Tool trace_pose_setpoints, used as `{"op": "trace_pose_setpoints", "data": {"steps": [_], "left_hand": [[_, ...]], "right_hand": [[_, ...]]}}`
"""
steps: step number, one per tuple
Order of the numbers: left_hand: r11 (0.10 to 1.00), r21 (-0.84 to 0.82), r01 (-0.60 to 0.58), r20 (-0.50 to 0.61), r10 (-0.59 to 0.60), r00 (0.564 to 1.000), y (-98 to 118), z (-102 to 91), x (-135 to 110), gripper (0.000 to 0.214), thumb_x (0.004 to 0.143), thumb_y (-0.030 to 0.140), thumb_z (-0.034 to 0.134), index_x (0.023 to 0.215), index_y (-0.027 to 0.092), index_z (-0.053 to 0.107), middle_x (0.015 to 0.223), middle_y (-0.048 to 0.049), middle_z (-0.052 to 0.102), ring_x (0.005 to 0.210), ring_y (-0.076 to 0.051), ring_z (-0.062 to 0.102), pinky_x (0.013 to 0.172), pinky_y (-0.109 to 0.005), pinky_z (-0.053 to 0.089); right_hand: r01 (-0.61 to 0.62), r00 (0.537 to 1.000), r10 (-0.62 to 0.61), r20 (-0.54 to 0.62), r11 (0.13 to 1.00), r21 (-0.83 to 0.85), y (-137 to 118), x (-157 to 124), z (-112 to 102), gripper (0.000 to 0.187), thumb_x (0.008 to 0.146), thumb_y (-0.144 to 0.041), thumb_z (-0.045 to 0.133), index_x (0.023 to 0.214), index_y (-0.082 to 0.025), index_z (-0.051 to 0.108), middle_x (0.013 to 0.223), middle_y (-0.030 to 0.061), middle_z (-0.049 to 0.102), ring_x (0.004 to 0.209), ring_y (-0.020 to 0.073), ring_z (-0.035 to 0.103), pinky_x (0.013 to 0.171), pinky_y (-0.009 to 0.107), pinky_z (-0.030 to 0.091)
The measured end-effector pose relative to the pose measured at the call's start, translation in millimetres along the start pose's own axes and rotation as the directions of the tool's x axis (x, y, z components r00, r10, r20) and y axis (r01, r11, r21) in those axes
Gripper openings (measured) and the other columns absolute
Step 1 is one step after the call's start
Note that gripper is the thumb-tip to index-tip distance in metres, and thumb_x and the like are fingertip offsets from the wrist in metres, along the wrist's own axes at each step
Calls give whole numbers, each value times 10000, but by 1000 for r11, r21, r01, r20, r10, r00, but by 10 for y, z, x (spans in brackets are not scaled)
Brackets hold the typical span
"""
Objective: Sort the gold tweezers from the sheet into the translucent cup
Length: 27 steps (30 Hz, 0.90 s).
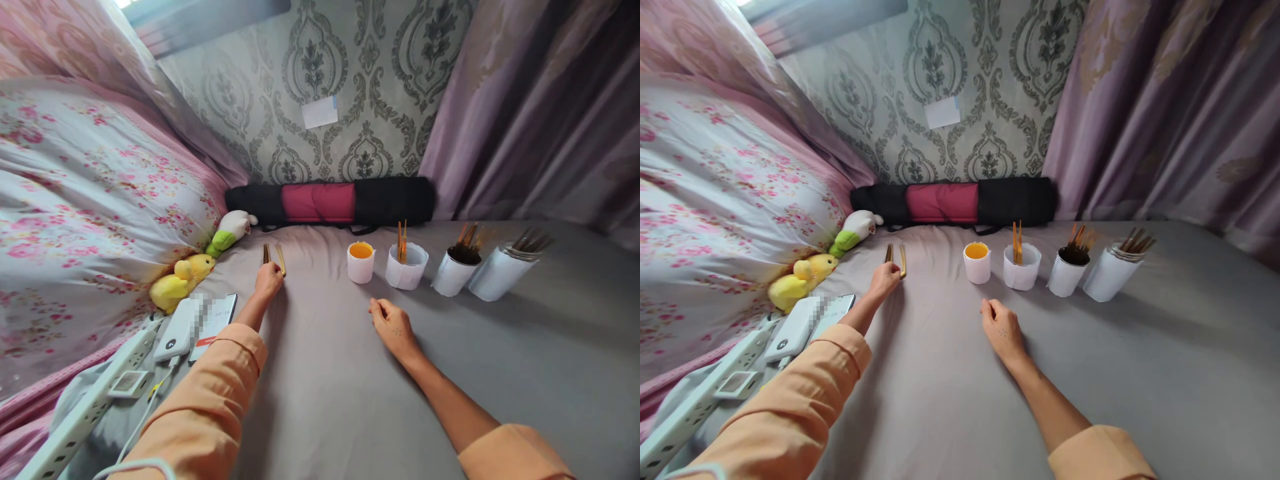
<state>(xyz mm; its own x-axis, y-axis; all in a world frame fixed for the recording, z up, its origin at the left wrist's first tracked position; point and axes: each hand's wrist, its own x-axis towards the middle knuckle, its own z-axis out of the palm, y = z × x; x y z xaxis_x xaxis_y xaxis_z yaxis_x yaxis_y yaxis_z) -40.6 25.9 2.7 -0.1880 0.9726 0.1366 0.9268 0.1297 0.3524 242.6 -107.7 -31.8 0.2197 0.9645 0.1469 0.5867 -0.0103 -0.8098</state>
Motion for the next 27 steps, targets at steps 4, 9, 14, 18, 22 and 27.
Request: {"op": "trace_pose_setpoints", "data": {"steps": [4, 9, 14, 18, 22, 27], "left_hand": [[999, 42, -23, 9, 23, 1000, -11, 31, 32, 211, 720, 158, 442, 817, 140, 629, 874, -96, 631, 832, -172, 565, 703, -238, 404], [994, 81, -66, 10, 66, 998, 4, 55, 37, 234, 719, 177, 439, 851, 133, 628, 910, -107, 611, 860, -182, 563, 730, -245, 407], [988, 123, -91, 12, 90, 996, 17, 78, 62, 262, 718, 208, 448, 902, 121, 613, 941, -118, 587, 880, -188, 557, 757, -253, 408], [982, 150, -117, 25, 114, 993, 28, 87, 89, 275, 717, 208, 431, 905, 126, 614, 942, -122, 578, 892, -195, 550, 776, -259, 407], [975, 173, -137, 36, 132, 991, 48, 85, 96, 296, 715, 212, 417, 923, 125, 608, 955, -137, 565, 902, -210, 545, 773, -271, 408], [968, 199, -151, 63, 141, 988, 48, 95, 105, 293, 705, 216, 429, 920, 127, 608, 941, -133, 570, 886, -214, 554, 756, -269, 418]], "right_hand": [[4, 1000, -4, -3, 1000, 3, -8, 3, 4, 397, 812, -460, 341, 666, -174, 573, 508, 9, 544, 444, 109, 442, 466, 213, 290], [4, 1000, -4, -1, 1000, 4, -36, -11, -17, 390, 816, -454, 340, 670, -175, 570, 555, 18, 576, 462, 108, 457, 476, 210, 301], [4, 1000, -4, -6, 1000, 5, -39, -13, -22, 411, 813, -460, 329, 669, -169, 582, 551, 29, 579, 471, 116, 470, 473, 212, 306], [13, 1000, -13, -10, 1000, 1, -34, -8, -16, 411, 817, -456, 324, 662, -173, 578, 564, 34, 586, 481, 119, 477, 479, 211, 308], [14, 1000, -14, -12, 1000, -2, -37, -10, -20, 391, 820, -442, 331, 649, -179, 565, 569, 30, 590, 497, 119, 486, 497, 210, 314], [12, 1000, -11, -12, 1000, 9, -37, -17, -19, 386, 821, -440, 330, 654, -183, 564, 571, 25, 590, 489, 116, 478, 484, 209, 309]]}}
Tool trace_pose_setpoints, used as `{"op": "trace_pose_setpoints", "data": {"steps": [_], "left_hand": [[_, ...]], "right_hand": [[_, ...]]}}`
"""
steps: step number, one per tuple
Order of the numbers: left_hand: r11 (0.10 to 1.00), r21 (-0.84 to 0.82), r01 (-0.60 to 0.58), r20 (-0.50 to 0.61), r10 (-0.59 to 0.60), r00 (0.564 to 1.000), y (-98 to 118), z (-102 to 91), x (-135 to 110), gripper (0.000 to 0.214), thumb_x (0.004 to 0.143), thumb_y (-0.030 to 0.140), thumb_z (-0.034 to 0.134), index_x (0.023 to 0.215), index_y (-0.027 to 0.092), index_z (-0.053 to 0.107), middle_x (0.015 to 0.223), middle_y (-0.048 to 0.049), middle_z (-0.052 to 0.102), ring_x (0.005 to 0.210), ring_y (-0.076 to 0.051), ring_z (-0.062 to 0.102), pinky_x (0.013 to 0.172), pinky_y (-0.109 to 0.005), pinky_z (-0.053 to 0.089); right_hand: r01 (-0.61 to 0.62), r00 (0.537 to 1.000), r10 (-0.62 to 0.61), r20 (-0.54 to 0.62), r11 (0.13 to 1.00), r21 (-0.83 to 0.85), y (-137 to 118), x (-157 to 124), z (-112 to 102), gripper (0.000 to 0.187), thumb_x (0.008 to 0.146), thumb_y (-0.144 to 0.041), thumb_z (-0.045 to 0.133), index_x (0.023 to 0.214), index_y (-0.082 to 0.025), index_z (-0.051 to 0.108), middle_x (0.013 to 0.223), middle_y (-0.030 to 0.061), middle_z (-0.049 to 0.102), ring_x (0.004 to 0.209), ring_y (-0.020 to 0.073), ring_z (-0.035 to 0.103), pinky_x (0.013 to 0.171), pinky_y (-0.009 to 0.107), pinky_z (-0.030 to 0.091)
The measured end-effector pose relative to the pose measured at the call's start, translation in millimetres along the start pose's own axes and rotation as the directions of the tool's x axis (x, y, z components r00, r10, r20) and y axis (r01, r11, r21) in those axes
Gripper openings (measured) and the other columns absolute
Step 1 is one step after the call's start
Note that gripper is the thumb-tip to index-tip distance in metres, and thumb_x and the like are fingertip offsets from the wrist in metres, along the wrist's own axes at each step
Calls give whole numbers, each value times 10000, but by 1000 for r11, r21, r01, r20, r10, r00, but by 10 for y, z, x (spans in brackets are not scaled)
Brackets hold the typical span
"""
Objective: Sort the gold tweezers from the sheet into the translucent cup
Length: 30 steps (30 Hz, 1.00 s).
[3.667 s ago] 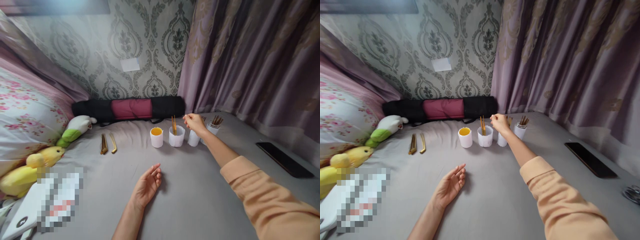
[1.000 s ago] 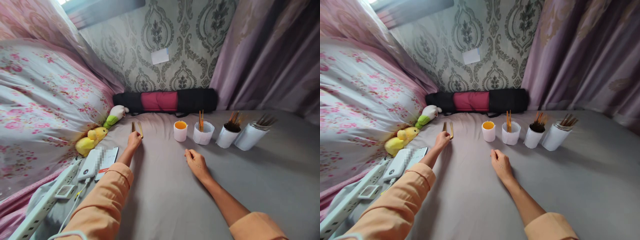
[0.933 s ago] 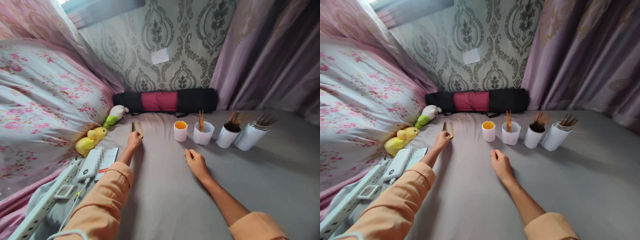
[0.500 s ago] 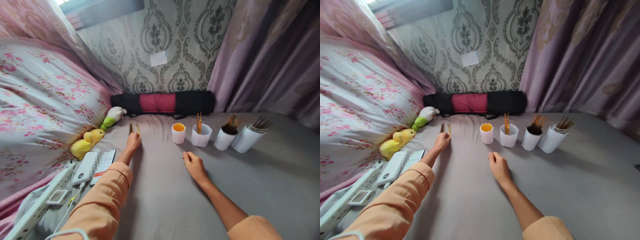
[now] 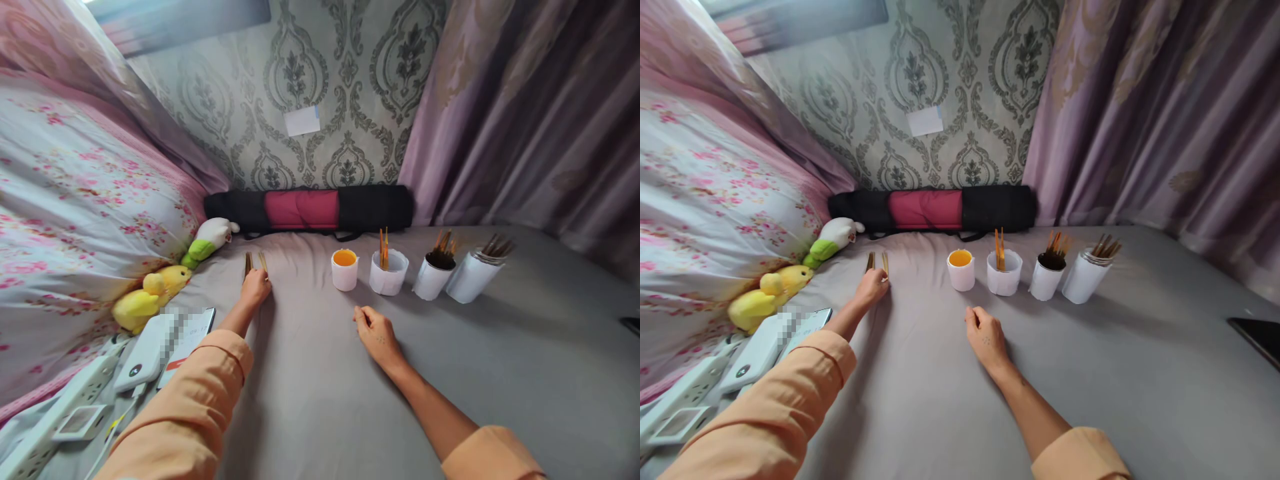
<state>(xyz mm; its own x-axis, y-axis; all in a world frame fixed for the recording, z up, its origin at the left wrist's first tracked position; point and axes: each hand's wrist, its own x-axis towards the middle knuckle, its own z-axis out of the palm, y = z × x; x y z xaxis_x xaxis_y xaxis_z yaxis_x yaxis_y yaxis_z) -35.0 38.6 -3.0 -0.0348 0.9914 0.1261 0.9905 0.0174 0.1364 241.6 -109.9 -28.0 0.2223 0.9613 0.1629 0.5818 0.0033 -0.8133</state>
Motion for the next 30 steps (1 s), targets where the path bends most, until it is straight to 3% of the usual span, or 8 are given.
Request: {"op": "trace_pose_setpoints", "data": {"steps": [9, 19, 30], "left_hand": [[998, 54, -23, 23, 21, 1000, -31, 70, 34, 247, 695, 179, 439, 863, 146, 617, 906, -124, 597, 904, -223, 557, 761, -266, 421], [998, 59, -37, 13, 37, 999, -3, 24, 16, 238, 680, 152, 444, 834, 148, 626, 890, -127, 612, 863, -221, 571, 720, -271, 434], [1000, 29, 7, 7, -7, 1000, 1, 26, 16, 246, 679, 150, 439, 831, 160, 632, 923, -113, 622, 891, -215, 565, 720, -260, 423]], "right_hand": [[8, 1000, -8, -5, 1000, 22, 10, -9, 19, 389, 825, -441, 324, 649, -184, 558, 589, 24, 593, 494, 111, 468, 480, 203, 311], [3, 1000, -3, 0, 1000, 18, 6, -10, 6, 389, 830, -444, 321, 653, -189, 556, 542, 8, 566, 471, 107, 451, 471, 201, 304], [-9, 1000, 8, 13, 1000, 16, -5, -11, -11, 402, 822, -461, 318, 658, -184, 558, 584, 30, 594, 496, 119, 477, 479, 210, 313]]}}
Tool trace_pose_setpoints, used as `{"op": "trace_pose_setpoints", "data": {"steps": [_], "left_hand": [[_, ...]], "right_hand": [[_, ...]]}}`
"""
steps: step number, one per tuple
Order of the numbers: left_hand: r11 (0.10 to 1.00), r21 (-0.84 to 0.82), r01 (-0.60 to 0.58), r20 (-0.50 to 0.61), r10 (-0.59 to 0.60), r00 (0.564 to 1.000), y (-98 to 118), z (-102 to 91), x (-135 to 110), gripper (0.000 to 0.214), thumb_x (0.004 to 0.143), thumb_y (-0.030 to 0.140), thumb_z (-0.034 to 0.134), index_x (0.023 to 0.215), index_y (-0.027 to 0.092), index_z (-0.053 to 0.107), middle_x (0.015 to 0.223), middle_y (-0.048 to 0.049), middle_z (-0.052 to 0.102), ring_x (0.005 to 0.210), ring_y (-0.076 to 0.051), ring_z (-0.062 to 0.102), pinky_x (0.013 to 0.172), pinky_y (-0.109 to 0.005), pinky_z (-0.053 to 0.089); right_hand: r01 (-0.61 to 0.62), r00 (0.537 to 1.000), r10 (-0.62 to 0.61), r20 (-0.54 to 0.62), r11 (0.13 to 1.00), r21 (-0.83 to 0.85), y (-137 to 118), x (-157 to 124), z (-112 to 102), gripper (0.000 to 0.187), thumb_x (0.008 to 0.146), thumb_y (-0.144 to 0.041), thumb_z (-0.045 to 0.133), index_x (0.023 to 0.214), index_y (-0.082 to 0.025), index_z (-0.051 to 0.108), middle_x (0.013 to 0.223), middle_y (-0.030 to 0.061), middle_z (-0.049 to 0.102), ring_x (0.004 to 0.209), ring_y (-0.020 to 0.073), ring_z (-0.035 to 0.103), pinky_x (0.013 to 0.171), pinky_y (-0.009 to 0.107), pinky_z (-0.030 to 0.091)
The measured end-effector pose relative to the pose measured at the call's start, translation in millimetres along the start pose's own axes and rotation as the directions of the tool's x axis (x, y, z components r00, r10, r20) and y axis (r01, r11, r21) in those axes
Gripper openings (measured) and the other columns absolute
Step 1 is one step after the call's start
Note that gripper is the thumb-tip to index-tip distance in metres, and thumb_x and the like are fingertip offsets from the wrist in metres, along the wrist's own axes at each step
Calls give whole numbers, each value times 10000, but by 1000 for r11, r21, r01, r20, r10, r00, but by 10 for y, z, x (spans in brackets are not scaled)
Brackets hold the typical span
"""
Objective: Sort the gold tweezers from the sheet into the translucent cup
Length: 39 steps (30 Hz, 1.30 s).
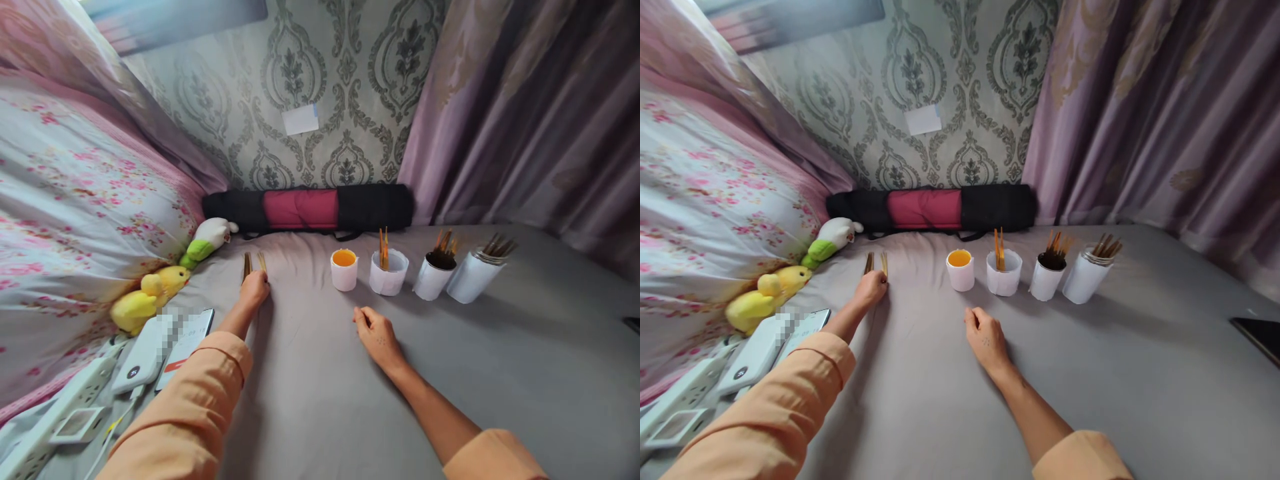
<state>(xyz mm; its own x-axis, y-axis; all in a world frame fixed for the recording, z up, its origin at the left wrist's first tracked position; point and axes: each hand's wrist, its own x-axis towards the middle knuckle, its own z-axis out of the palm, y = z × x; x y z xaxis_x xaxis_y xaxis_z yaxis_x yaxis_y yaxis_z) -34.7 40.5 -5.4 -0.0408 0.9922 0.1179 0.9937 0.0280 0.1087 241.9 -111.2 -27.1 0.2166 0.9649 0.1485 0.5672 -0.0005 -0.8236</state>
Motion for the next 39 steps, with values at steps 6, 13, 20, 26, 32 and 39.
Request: {"op": "trace_pose_setpoints", "data": {"steps": [6, 13, 20, 26, 32, 39], "left_hand": [[999, -28, 26, 10, -25, 1000, 1, -23, -1, 254, 677, 154, 455, 840, 158, 649, 917, -113, 634, 884, -205, 569, 720, -242, 419], [997, -61, 47, 17, -46, 999, 7, -51, -7, 249, 677, 156, 474, 842, 170, 660, 909, -101, 645, 867, -195, 575, 714, -233, 417], [994, -85, 66, 25, -64, 998, -11, -57, -12, 248, 677, 161, 466, 824, 179, 664, 910, -96, 650, 848, -192, 581, 691, -238, 421], [992, -95, 81, 29, -79, 996, -9, -66, -8, 228, 677, 162, 473, 795, 176, 668, 873, -97, 657, 824, -186, 589, 686, -232, 425], [990, -107, 94, 32, -91, 995, -15, -66, 1, 218, 681, 181, 474, 785, 164, 664, 855, -113, 656, 819, -214, 598, 672, -253, 431], [984, -134, 117, 42, -113, 993, 0, -91, -10, 224, 674, 165, 470, 778, 157, 668, 823, -122, 660, 817, -216, 602, 683, -253, 431]], "right_hand": [[-3, 1000, 3, 2, 1000, -11, 1, 9, 3, 409, 819, -469, 318, 647, -181, 552, 573, 33, 590, 486, 121, 474, 480, 219, 308], [-11, 1000, 11, 7, 1000, -17, -14, 6, -10, 411, 811, -467, 322, 662, -177, 572, 566, 35, 590, 469, 116, 467, 470, 221, 303], [-4, 1000, 4, 3, 1000, -14, -10, 6, -11, 407, 813, -468, 329, 663, -179, 572, 589, 32, 598, 488, 116, 484, 478, 213, 314], [-5, 1000, 5, 6, 1000, -7, 10, 12, 3, 423, 810, -487, 324, 665, -179, 575, 580, 35, 596, 476, 119, 480, 461, 211, 309], [-7, 1000, 7, 14, 1000, -9, 8, 12, -2, 416, 817, -483, 323, 672, -181, 569, 580, 36, 595, 471, 121, 476, 462, 213, 306], [-3, 1000, 3, 11, 1000, -25, 5, 14, -6, 409, 820, -471, 325, 673, -178, 570, 578, 33, 596, 467, 116, 472, 462, 212, 301]]}}
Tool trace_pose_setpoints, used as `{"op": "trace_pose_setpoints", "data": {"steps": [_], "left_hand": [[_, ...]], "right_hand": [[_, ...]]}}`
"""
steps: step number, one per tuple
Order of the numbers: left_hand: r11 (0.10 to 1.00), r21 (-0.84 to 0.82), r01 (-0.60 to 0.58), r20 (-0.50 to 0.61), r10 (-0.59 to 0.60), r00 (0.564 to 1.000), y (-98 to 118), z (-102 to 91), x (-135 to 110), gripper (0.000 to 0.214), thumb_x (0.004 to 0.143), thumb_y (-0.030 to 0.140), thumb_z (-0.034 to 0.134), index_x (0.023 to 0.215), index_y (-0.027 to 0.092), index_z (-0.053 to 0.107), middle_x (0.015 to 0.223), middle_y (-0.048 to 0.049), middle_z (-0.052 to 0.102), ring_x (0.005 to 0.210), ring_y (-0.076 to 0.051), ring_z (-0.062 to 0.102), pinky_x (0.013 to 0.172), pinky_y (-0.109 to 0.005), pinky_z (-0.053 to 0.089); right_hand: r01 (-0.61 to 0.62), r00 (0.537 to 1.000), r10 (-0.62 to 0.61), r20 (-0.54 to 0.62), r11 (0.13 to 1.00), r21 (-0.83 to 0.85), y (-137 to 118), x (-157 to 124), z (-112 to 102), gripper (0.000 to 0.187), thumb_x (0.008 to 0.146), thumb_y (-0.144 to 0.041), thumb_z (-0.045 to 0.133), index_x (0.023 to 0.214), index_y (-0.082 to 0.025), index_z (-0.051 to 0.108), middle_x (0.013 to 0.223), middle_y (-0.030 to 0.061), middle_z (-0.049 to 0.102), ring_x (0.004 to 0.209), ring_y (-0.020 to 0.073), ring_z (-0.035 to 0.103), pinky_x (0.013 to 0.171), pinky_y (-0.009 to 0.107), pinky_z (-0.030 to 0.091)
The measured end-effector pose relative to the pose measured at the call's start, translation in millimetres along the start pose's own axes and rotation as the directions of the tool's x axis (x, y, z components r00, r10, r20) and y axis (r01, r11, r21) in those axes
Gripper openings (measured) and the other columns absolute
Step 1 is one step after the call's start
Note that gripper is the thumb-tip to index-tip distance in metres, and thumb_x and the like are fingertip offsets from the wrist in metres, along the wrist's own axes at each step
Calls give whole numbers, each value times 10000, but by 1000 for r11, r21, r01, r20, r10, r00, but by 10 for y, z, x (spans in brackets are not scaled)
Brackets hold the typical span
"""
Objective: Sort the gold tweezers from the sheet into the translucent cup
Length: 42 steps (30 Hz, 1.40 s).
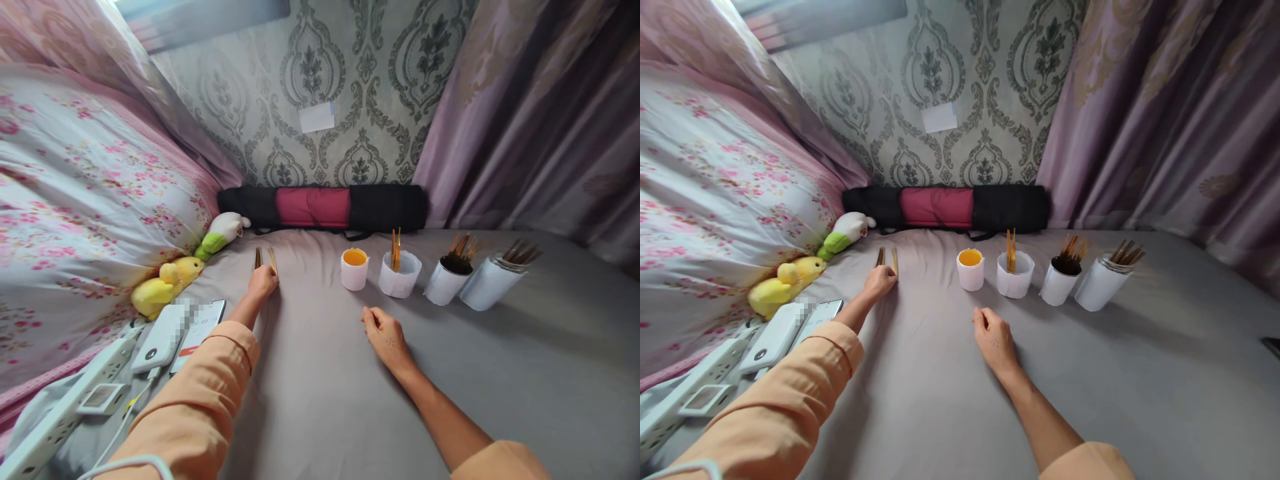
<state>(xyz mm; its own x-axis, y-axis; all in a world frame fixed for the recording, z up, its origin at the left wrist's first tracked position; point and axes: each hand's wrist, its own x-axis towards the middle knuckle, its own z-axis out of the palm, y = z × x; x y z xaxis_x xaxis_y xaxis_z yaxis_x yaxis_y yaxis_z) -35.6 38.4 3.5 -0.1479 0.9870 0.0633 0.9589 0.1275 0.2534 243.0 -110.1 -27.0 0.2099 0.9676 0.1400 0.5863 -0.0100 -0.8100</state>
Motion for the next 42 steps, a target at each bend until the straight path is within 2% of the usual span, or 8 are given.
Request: {"op": "trace_pose_setpoints", "data": {"steps": [13, 18, 23, 27, 33, 42], "left_hand": [[987, -144, 64, 35, -60, 998, -23, -25, 47, 205, 630, 184, 523, 737, 128, 688, 757, -130, 670, 775, -223, 608, 648, -243, 418], [964, -252, 82, 19, -80, 997, -12, -44, 66, 172, 584, 182, 550, 676, 123, 682, 664, -108, 657, 727, -220, 603, 607, -243, 407], [903, -410, 125, 30, -123, 992, 24, -32, 77, 144, 564, 228, 574, 618, 122, 656, 520, -68, 599, 586, -186, 579, 513, -235, 387], [808, -559, 187, 65, -182, 981, 53, 5, 67, 151, 559, 242, 589, 631, 117, 629, 480, -43, 563, 505, -152, 549, 449, -220, 370], [610, -748, 261, 149, -229, 962, 114, 23, -17, 134, 553, 216, 610, 629, 112, 572, 577, -56, 598, 488, -116, 548, 408, -193, 358], [292, -902, 317, 278, -169, 946, 181, 83, -240, 138, 610, 176, 615, 695, 118, 524, 694, -96, 643, 562, -130, 605, 440, -189, 411]], "right_hand": [[-3, 1000, 3, 2, 1000, 16, 18, 4, 18, 418, 816, -471, 325, 664, -172, 574, 513, 12, 545, 443, 110, 439, 450, 212, 292], [0, 1000, 0, 0, 1000, 11, 22, 11, 15, 408, 816, -466, 331, 662, -175, 572, 526, 14, 552, 447, 109, 442, 456, 213, 295], [5, 1000, -5, -2, 1000, 27, 20, 9, 10, 417, 814, -471, 327, 655, -172, 570, 546, 25, 570, 449, 110, 451, 452, 214, 298], [4, 1000, -4, -2, 1000, 27, 19, 8, 17, 415, 811, -473, 331, 652, -172, 569, 530, 20, 560, 439, 110, 446, 447, 214, 296], [7, 1000, -7, -5, 1000, 18, 29, 11, 18, 407, 814, -468, 334, 663, -176, 574, 506, 7, 542, 445, 111, 451, 460, 212, 302], [7, 1000, -7, 5, 1000, 9, 45, 9, 19, 381, 820, -454, 341, 670, -182, 563, 513, -1, 538, 455, 110, 449, 473, 212, 300]]}}
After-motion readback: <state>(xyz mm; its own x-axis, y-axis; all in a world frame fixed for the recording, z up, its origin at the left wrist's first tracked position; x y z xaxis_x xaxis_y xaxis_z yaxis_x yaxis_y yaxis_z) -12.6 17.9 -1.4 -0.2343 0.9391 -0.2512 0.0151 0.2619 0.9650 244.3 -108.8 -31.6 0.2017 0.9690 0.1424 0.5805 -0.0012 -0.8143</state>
